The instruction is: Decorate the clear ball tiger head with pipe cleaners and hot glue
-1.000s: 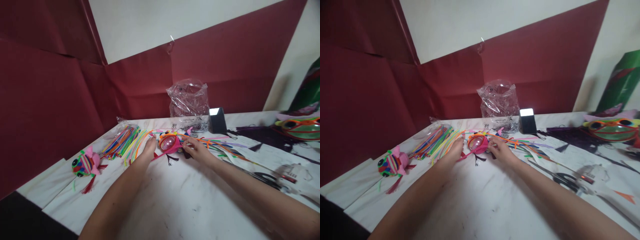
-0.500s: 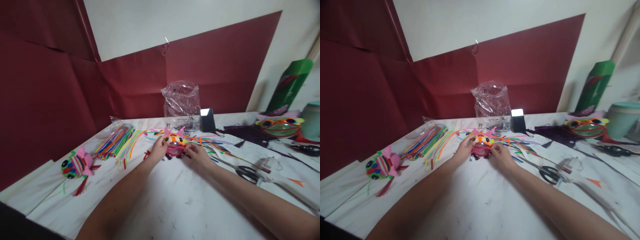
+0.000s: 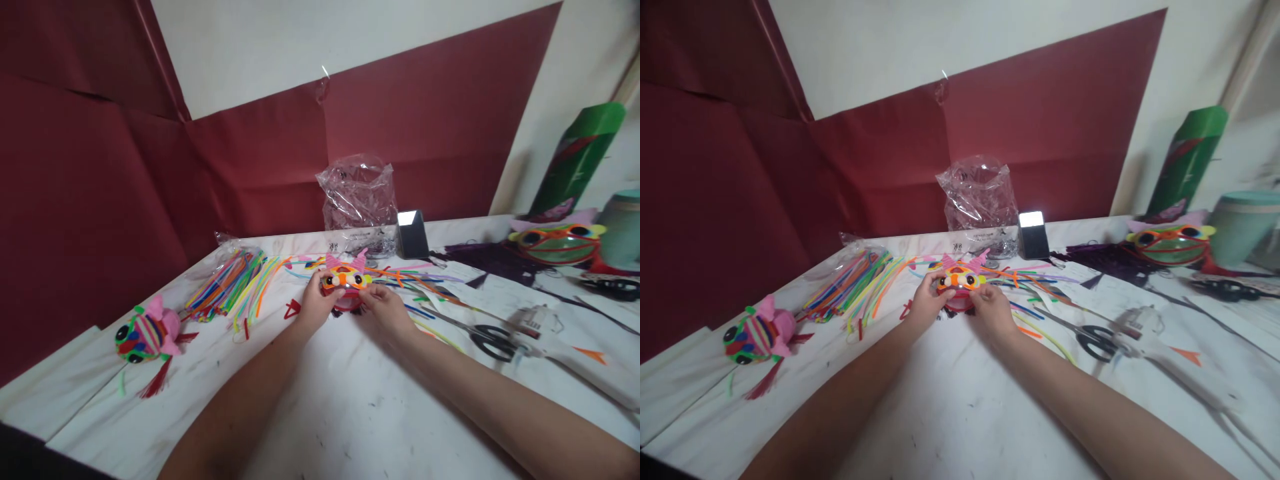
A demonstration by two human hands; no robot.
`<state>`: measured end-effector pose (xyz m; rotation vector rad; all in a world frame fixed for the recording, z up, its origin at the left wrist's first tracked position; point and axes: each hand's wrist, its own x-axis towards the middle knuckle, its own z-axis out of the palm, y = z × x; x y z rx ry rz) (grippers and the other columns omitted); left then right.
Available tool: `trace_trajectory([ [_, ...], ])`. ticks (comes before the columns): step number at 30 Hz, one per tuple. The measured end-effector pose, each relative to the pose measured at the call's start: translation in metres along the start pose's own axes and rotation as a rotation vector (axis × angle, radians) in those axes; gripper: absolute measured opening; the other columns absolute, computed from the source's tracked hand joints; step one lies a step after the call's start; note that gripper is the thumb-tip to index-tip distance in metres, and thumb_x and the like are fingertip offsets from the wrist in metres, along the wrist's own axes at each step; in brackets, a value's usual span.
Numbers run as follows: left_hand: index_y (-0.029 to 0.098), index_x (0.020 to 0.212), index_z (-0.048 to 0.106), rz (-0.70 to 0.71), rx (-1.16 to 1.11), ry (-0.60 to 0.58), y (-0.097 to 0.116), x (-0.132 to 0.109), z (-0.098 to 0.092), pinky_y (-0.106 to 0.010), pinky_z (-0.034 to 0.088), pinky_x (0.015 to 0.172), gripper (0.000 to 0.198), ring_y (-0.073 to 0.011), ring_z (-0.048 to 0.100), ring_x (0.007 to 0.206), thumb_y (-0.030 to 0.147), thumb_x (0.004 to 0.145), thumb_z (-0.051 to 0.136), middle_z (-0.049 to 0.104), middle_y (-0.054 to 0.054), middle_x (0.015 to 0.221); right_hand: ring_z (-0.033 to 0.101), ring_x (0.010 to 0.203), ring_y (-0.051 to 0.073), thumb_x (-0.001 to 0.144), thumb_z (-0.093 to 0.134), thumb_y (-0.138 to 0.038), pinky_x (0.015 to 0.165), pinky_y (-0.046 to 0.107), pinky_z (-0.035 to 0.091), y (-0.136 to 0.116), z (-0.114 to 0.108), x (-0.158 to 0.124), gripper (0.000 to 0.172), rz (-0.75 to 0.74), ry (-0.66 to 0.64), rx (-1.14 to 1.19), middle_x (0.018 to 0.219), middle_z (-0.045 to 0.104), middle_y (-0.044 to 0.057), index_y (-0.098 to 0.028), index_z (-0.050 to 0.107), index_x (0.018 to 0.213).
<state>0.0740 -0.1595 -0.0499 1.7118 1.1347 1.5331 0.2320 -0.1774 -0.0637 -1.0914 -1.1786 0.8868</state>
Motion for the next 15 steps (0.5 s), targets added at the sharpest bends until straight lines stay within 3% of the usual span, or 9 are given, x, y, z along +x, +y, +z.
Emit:
trace_trajectory([
  [6, 0.022, 0.108, 0.054, -0.023, 0.056, 0.025, -0.003, -0.005, 0.002, -0.036, 0.042, 0.096, 0.044, -0.0204, 0.057, 0.108, 0.018, 0.068, 0.07, 0.06, -0.006, 0.114, 0.051, 0.059, 0.017, 0.065, 0.063, -0.044, 0.057, 0.03, 0.039, -0.001, -0.004, 0.002, 0.026, -0.077, -0.015, -0.118, 0.06, 0.059, 0.002, -0.021, 0.055, 0.054],
  [10, 0.021, 0.108, 0.054, -0.025, 0.121, 0.046, 0.001, -0.007, 0.002, -0.036, 0.042, 0.097, 0.041, -0.0206, 0.056, 0.109, 0.019, 0.069, 0.07, 0.06, -0.006, 0.115, 0.048, 0.055, 0.017, 0.065, 0.06, -0.034, 0.057, 0.03, 0.035, -0.006, -0.009, 0.004, 0.017, -0.137, -0.07, -0.22, 0.055, 0.056, 0.0, -0.022, 0.056, 0.054],
  [15, 0.021, 0.107, 0.054, 0.03, 0.147, 0.057, 0.002, -0.011, 0.005, -0.036, 0.042, 0.096, 0.04, -0.0204, 0.056, 0.108, 0.02, 0.07, 0.069, 0.06, -0.007, 0.112, 0.047, 0.054, 0.016, 0.07, 0.054, -0.035, 0.056, 0.029, 0.035, -0.008, -0.009, 0.0, 0.017, -0.172, -0.082, -0.279, 0.056, 0.054, 0.0, -0.022, 0.052, 0.059],
])
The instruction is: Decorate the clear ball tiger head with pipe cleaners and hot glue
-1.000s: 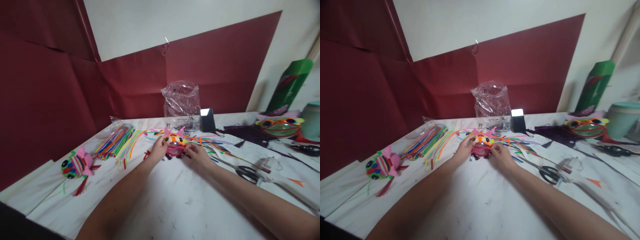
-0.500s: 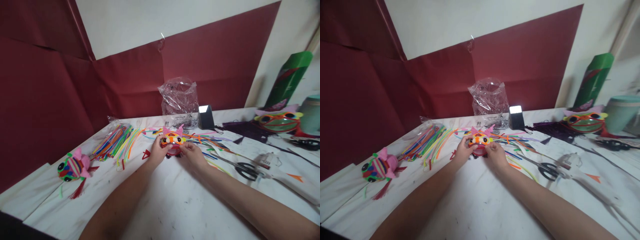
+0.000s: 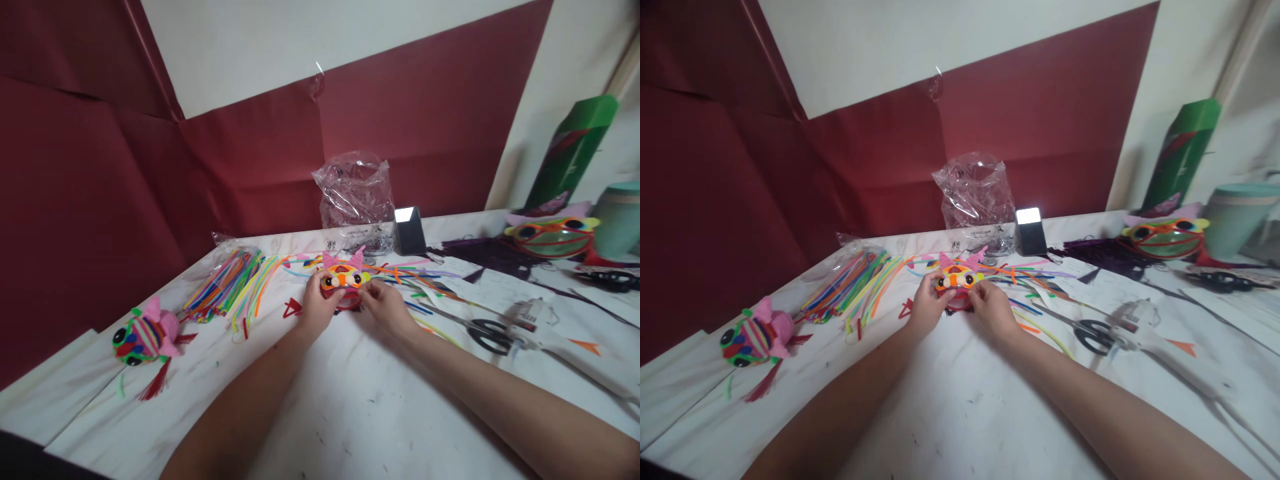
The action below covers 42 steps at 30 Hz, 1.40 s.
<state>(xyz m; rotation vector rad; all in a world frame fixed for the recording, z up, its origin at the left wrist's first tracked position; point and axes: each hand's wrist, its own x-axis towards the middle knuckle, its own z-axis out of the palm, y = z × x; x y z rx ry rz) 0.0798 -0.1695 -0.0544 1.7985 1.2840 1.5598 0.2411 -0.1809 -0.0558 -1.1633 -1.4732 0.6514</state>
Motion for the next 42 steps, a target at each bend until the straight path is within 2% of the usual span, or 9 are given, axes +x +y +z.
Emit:
trace_trajectory([
  [7, 0.02, 0.103, 0.054, 0.151, 0.094, 0.012, 0.002, -0.005, 0.003, -0.038, 0.042, 0.096, 0.032, -0.0211, 0.054, 0.107, 0.019, 0.073, 0.065, 0.059, -0.007, 0.108, 0.051, 0.054, 0.016, 0.074, 0.051, -0.038, 0.054, 0.028, 0.036, 0.002, 0.006, -0.005, 0.018, 0.008, -0.037, -0.014, 0.057, 0.057, 0.0, -0.022, 0.051, 0.065],
  [14, 0.021, 0.089, 0.05, 0.065, 0.012, 0.035, 0.0, -0.008, 0.006, -0.035, 0.041, 0.097, 0.011, -0.0195, 0.053, 0.116, 0.024, 0.082, 0.057, 0.059, -0.009, 0.112, 0.051, 0.055, 0.017, 0.075, 0.049, -0.038, 0.056, 0.029, 0.039, 0.009, 0.005, -0.003, 0.019, 0.014, -0.039, 0.0, 0.058, 0.058, 0.001, -0.022, 0.05, 0.065],
  [17, 0.02, 0.082, 0.047, 0.069, 0.024, 0.033, 0.001, -0.008, 0.005, -0.037, 0.042, 0.097, 0.013, -0.0205, 0.052, 0.117, 0.019, 0.078, 0.059, 0.059, -0.009, 0.112, 0.051, 0.055, 0.016, 0.076, 0.048, -0.039, 0.056, 0.029, 0.04, 0.01, 0.004, -0.003, 0.02, 0.008, -0.043, 0.011, 0.059, 0.057, 0.001, -0.022, 0.049, 0.065],
  [22, 0.021, 0.073, 0.047, 0.14, 0.108, 0.052, 0.006, -0.01, 0.003, -0.042, 0.04, 0.099, 0.015, -0.0228, 0.052, 0.117, 0.015, 0.073, 0.06, 0.061, -0.006, 0.098, 0.05, 0.056, 0.016, 0.08, 0.047, -0.04, 0.055, 0.028, 0.04, 0.011, 0.003, -0.003, 0.021, -0.025, -0.037, 0.014, 0.06, 0.055, 0.0, -0.023, 0.048, 0.067],
  [27, 0.021, 0.078, 0.054, 0.222, 0.194, 0.106, 0.005, -0.011, 0.002, -0.041, 0.041, 0.098, 0.013, -0.0234, 0.053, 0.114, 0.016, 0.072, 0.065, 0.059, -0.008, 0.104, 0.053, 0.062, 0.017, 0.083, 0.045, -0.036, 0.059, 0.029, 0.041, 0.011, 0.0, -0.006, 0.018, -0.112, -0.071, -0.025, 0.067, 0.057, 0.001, -0.023, 0.049, 0.072],
  [30, 0.02, 0.084, 0.061, 0.333, 0.324, 0.145, 0.006, -0.013, 0.0, -0.04, 0.041, 0.095, 0.01, -0.0234, 0.053, 0.108, 0.019, 0.075, 0.065, 0.058, -0.008, 0.106, 0.053, 0.068, 0.019, 0.083, 0.047, -0.033, 0.063, 0.03, 0.041, 0.008, -0.003, -0.009, 0.015, -0.168, -0.083, -0.078, 0.072, 0.058, 0.003, -0.023, 0.05, 0.073],
  [34, 0.023, 0.089, 0.067, 0.46, 0.473, 0.053, 0.012, -0.015, -0.004, -0.037, 0.043, 0.085, 0.011, -0.0206, 0.055, 0.091, 0.021, 0.085, 0.057, 0.063, -0.006, 0.089, 0.053, 0.07, 0.02, 0.084, 0.046, -0.03, 0.064, 0.032, 0.039, 0.004, -0.004, -0.011, 0.015, -0.213, -0.063, -0.142, 0.074, 0.059, 0.004, -0.022, 0.051, 0.073],
  [38, 0.023, 0.087, 0.069, 0.532, 0.561, 0.014, 0.017, -0.016, -0.006, -0.036, 0.042, 0.079, 0.016, -0.0201, 0.056, 0.085, 0.023, 0.088, 0.053, 0.064, -0.006, 0.081, 0.052, 0.07, 0.021, 0.085, 0.048, -0.028, 0.066, 0.033, 0.036, 0.002, -0.005, -0.013, 0.015, -0.271, -0.043, -0.222, 0.072, 0.061, 0.005, -0.021, 0.054, 0.072],
  [42, 0.022, 0.081, 0.068, 0.575, 0.534, -0.05, 0.023, -0.02, -0.003, -0.035, 0.043, 0.077, 0.022, -0.0198, 0.057, 0.08, 0.022, 0.089, 0.048, 0.063, -0.006, 0.075, 0.054, 0.073, 0.021, 0.089, 0.049, -0.025, 0.072, 0.034, 0.033, -0.001, -0.01, -0.013, 0.015, -0.484, -0.029, -0.451, 0.075, 0.065, 0.005, -0.02, 0.059, 0.08],
])
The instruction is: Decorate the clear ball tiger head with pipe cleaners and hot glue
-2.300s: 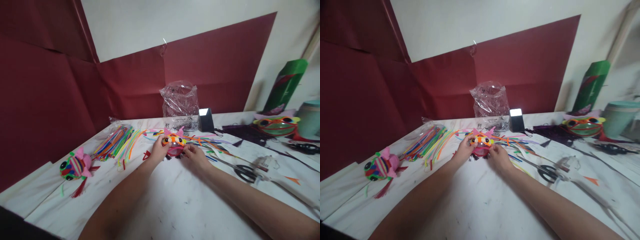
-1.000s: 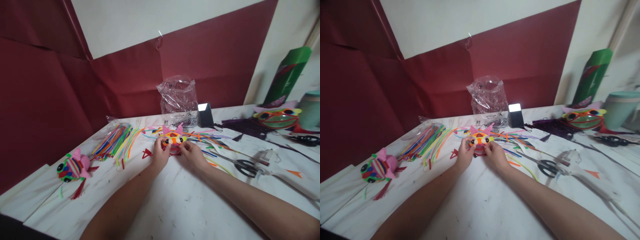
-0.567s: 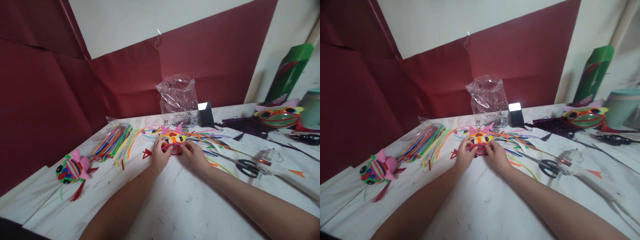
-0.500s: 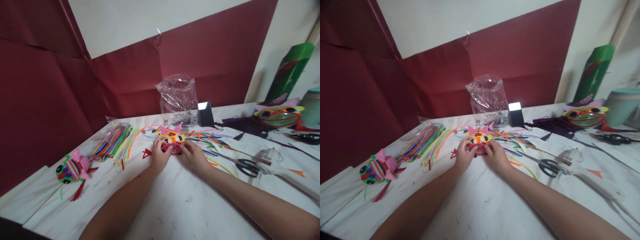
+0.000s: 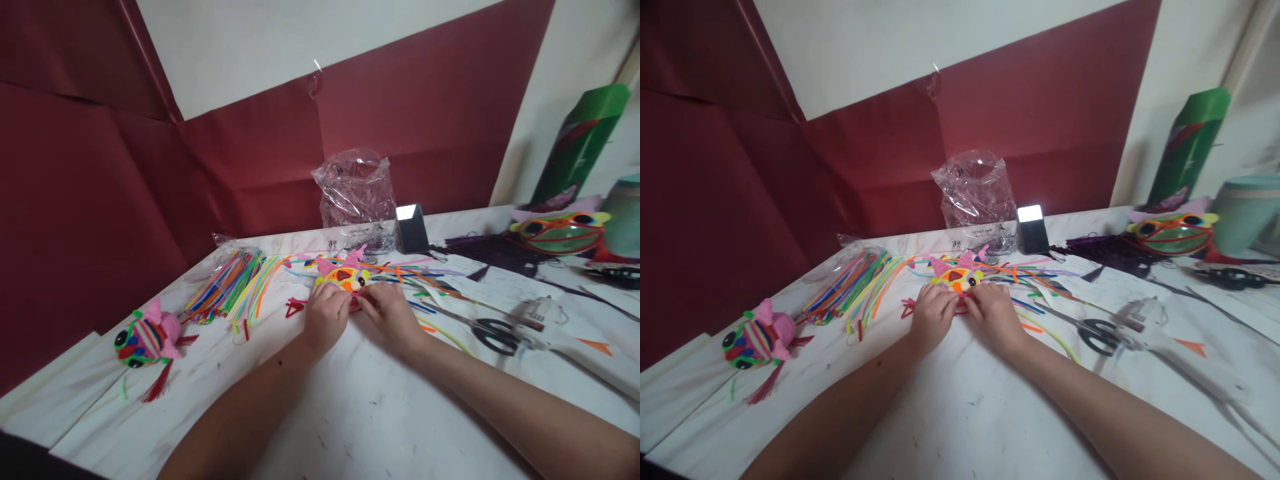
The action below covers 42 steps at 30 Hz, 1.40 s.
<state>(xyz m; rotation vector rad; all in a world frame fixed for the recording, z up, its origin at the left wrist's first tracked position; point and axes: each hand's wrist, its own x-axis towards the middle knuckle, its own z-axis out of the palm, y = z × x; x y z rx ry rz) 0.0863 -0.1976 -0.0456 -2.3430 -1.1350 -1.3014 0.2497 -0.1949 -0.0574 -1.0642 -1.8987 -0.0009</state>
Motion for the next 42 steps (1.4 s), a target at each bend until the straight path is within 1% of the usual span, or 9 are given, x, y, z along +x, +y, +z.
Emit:
trace_trajectory([
  [5, 0.021, 0.079, 0.065, -0.044, -0.121, 0.012, 0.007, -0.001, 0.002, -0.031, 0.046, 0.072, 0.022, -0.0182, 0.058, 0.075, 0.02, 0.088, 0.045, 0.062, -0.006, 0.074, 0.052, 0.071, 0.02, 0.094, 0.043, -0.022, 0.068, 0.032, 0.03, -0.001, -0.01, 0.002, 0.023, -0.238, 0.002, -0.219, 0.071, 0.062, 0.006, -0.018, 0.059, 0.078],
  [12, 0.021, 0.077, 0.062, -0.09, -0.161, -0.006, 0.011, -0.004, 0.003, -0.028, 0.046, 0.068, 0.02, -0.0169, 0.058, 0.072, 0.019, 0.088, 0.045, 0.061, -0.005, 0.073, 0.05, 0.069, 0.02, 0.094, 0.04, -0.018, 0.067, 0.031, 0.03, -0.003, -0.015, 0.003, 0.025, -0.349, -0.053, -0.283, 0.072, 0.062, 0.006, -0.018, 0.059, 0.078],
  [16, 0.02, 0.083, 0.064, -0.085, -0.149, 0.032, 0.012, 0.0, -0.002, -0.034, 0.047, 0.082, 0.014, -0.0204, 0.058, 0.087, 0.023, 0.085, 0.051, 0.061, -0.008, 0.085, 0.052, 0.072, 0.02, 0.094, 0.044, -0.019, 0.067, 0.031, 0.03, -0.001, -0.014, 0.004, 0.022, -0.304, -0.086, -0.233, 0.073, 0.061, 0.006, -0.017, 0.061, 0.08],
  [19, 0.02, 0.105, 0.063, -0.25, -0.103, 0.113, 0.008, 0.008, -0.006, -0.043, 0.038, 0.101, 0.025, -0.0266, 0.049, 0.116, 0.026, 0.082, 0.057, 0.055, -0.013, 0.117, 0.051, 0.076, 0.02, 0.093, 0.047, -0.019, 0.069, 0.03, 0.03, 0.002, -0.016, 0.007, 0.02, -0.296, -0.131, -0.277, 0.078, 0.061, 0.006, -0.018, 0.063, 0.081],
  [22, 0.02, 0.113, 0.06, -0.397, -0.151, 0.048, 0.0, 0.014, -0.007, -0.044, 0.034, 0.106, 0.031, -0.0256, 0.043, 0.126, 0.024, 0.083, 0.053, 0.052, -0.012, 0.128, 0.052, 0.077, 0.02, 0.091, 0.05, -0.016, 0.07, 0.03, 0.03, 0.003, -0.021, 0.011, 0.017, -0.281, -0.171, -0.361, 0.08, 0.062, 0.006, -0.018, 0.064, 0.083],
  [27, 0.02, 0.108, 0.064, -0.321, -0.254, -0.133, -0.008, 0.014, -0.002, -0.043, 0.034, 0.108, 0.028, -0.0221, 0.048, 0.122, 0.021, 0.088, 0.045, 0.061, -0.009, 0.121, 0.055, 0.072, 0.02, 0.091, 0.051, -0.016, 0.067, 0.029, 0.032, 0.008, -0.019, 0.012, 0.018, -0.223, -0.173, -0.35, 0.072, 0.062, 0.005, -0.018, 0.065, 0.08],
  [35, 0.021, 0.116, 0.062, -0.254, -0.271, -0.205, -0.012, 0.015, -0.005, -0.044, 0.033, 0.109, 0.034, -0.0241, 0.043, 0.127, 0.021, 0.083, 0.054, 0.055, -0.009, 0.13, 0.058, 0.073, 0.021, 0.087, 0.048, -0.019, 0.069, 0.029, 0.04, 0.014, -0.01, 0.012, 0.019, 0.016, -0.197, -0.097, 0.075, 0.064, 0.008, -0.017, 0.062, 0.074],
  [38, 0.023, 0.119, 0.06, -0.219, -0.283, -0.226, -0.019, 0.014, -0.004, -0.044, 0.031, 0.11, 0.04, -0.0239, 0.041, 0.129, 0.017, 0.081, 0.055, 0.053, -0.007, 0.134, 0.058, 0.067, 0.019, 0.084, 0.051, -0.023, 0.064, 0.028, 0.04, 0.017, -0.008, 0.011, 0.014, 0.144, -0.177, -0.02, 0.074, 0.065, 0.006, -0.019, 0.06, 0.074],
  [42, 0.024, 0.12, 0.06, -0.211, -0.269, -0.228, -0.026, 0.012, 0.0, -0.045, 0.03, 0.111, 0.039, -0.0241, 0.039, 0.13, 0.018, 0.082, 0.054, 0.051, -0.007, 0.136, 0.055, 0.062, 0.018, 0.082, 0.051, -0.028, 0.059, 0.027, 0.039, 0.023, -0.005, 0.01, 0.015, 0.2, -0.153, 0.004, 0.07, 0.064, 0.004, -0.02, 0.058, 0.071],
])
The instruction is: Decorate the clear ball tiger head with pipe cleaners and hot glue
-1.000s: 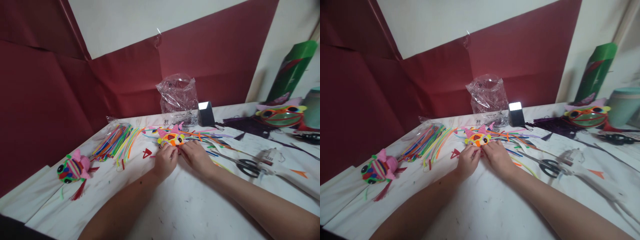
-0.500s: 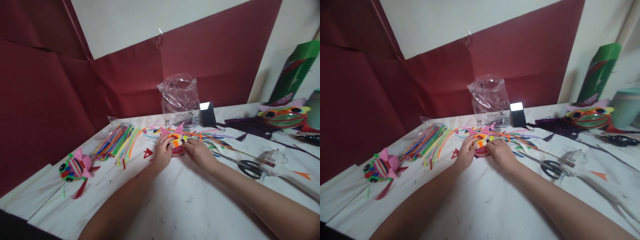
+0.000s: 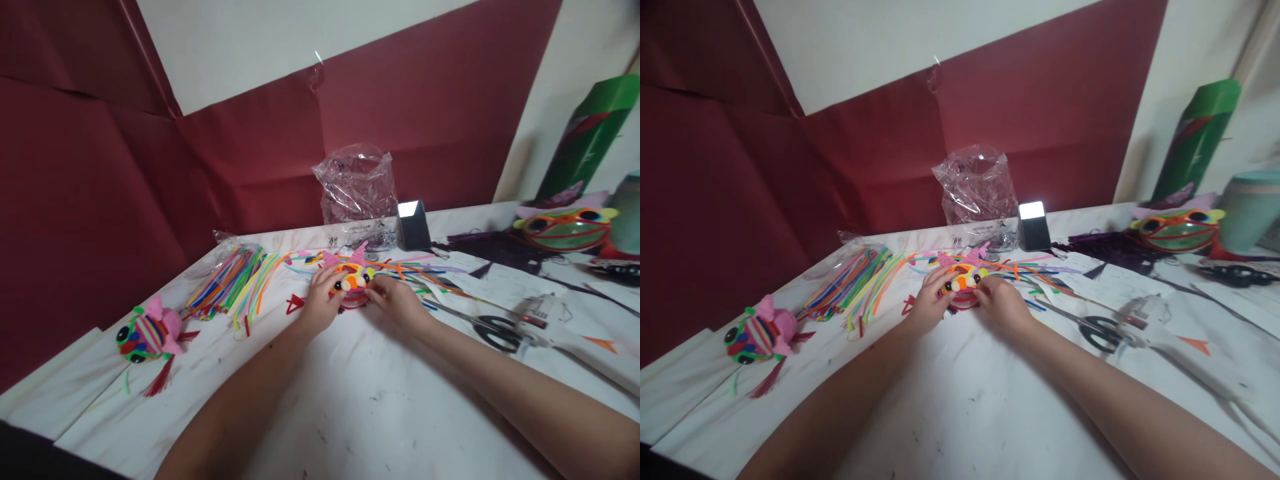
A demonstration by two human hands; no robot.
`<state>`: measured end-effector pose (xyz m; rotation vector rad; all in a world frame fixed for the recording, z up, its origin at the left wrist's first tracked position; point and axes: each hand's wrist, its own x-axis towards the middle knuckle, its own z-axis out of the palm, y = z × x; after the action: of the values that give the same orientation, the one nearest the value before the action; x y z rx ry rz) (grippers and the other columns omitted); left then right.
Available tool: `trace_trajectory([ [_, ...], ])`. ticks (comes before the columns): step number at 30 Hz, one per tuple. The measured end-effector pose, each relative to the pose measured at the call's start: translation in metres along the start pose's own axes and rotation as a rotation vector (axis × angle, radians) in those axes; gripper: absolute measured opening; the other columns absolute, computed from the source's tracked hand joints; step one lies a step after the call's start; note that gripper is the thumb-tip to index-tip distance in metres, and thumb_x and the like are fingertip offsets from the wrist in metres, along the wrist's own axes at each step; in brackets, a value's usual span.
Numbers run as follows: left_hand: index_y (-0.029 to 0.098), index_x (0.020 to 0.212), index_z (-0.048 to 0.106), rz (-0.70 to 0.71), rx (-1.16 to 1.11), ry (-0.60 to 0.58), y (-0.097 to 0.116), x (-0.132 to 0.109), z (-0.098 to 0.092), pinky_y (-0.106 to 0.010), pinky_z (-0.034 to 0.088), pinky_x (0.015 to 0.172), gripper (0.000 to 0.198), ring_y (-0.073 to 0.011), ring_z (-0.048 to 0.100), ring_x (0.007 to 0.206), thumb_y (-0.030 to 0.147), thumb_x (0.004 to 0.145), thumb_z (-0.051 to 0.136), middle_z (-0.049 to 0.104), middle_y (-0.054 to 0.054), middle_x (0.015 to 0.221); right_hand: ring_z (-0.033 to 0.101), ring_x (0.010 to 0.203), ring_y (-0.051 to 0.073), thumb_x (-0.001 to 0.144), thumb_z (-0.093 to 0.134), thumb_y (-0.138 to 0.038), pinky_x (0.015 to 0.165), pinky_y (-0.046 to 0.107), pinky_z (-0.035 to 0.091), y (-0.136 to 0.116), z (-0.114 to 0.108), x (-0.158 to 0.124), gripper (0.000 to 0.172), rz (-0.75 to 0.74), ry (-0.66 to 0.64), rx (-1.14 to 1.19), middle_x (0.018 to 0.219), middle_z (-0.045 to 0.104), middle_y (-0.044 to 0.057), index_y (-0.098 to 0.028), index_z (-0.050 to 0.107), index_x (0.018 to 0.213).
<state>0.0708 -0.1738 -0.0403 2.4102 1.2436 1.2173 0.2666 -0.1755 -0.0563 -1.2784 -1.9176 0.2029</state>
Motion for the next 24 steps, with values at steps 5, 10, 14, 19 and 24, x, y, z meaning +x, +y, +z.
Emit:
trace_trajectory([
  [5, 0.025, 0.124, 0.057, 0.038, 0.017, -0.005, -0.006, 0.0, -0.001, -0.046, 0.03, 0.111, 0.038, -0.0241, 0.039, 0.13, 0.023, 0.086, 0.053, 0.051, -0.008, 0.136, 0.054, 0.064, 0.018, 0.08, 0.049, -0.026, 0.061, 0.029, 0.038, 0.003, -0.002, 0.003, 0.016, -0.002, 0.013, 0.027, 0.071, 0.064, 0.004, -0.02, 0.058, 0.067],
  [10, 0.025, 0.126, 0.055, 0.058, 0.028, -0.009, -0.011, -0.001, -0.001, -0.046, 0.029, 0.111, 0.039, -0.0243, 0.038, 0.131, 0.025, 0.088, 0.05, 0.051, -0.008, 0.137, 0.054, 0.063, 0.019, 0.079, 0.049, -0.025, 0.062, 0.03, 0.039, 0.007, 0.0, 0.004, 0.016, -0.011, 0.025, 0.066, 0.067, 0.061, 0.004, -0.021, 0.056, 0.065],
  [14, 0.025, 0.126, 0.055, 0.072, 0.018, -0.014, -0.014, 0.001, 0.0, -0.047, 0.029, 0.111, 0.038, -0.024, 0.039, 0.131, 0.027, 0.089, 0.049, 0.051, -0.008, 0.136, 0.056, 0.076, 0.022, 0.078, 0.05, -0.025, 0.071, 0.033, 0.043, 0.012, 0.006, 0.006, 0.011, -0.015, 0.081, 0.115, 0.075, 0.062, 0.005, -0.022, 0.055, 0.069],
  [19, 0.025, 0.125, 0.055, 0.076, -0.079, 0.001, -0.019, 0.007, 0.0, -0.044, 0.03, 0.111, 0.039, -0.0225, 0.042, 0.129, 0.023, 0.085, 0.054, 0.054, -0.007, 0.134, 0.056, 0.078, 0.022, 0.078, 0.048, -0.027, 0.073, 0.034, 0.045, 0.015, 0.012, 0.01, 0.012, -0.014, 0.11, 0.205, 0.081, 0.06, 0.005, -0.023, 0.049, 0.067],
  [24, 0.022, 0.122, 0.057, -0.076, -0.288, 0.04, -0.026, 0.011, 0.002, -0.039, 0.04, 0.104, 0.042, -0.023, 0.052, 0.119, 0.02, 0.079, 0.06, 0.059, -0.008, 0.126, 0.055, 0.081, 0.021, 0.076, 0.049, -0.031, 0.075, 0.034, 0.045, 0.017, 0.016, 0.011, 0.013, 0.001, 0.104, 0.286, 0.081, 0.058, 0.004, -0.023, 0.048, 0.066],
])
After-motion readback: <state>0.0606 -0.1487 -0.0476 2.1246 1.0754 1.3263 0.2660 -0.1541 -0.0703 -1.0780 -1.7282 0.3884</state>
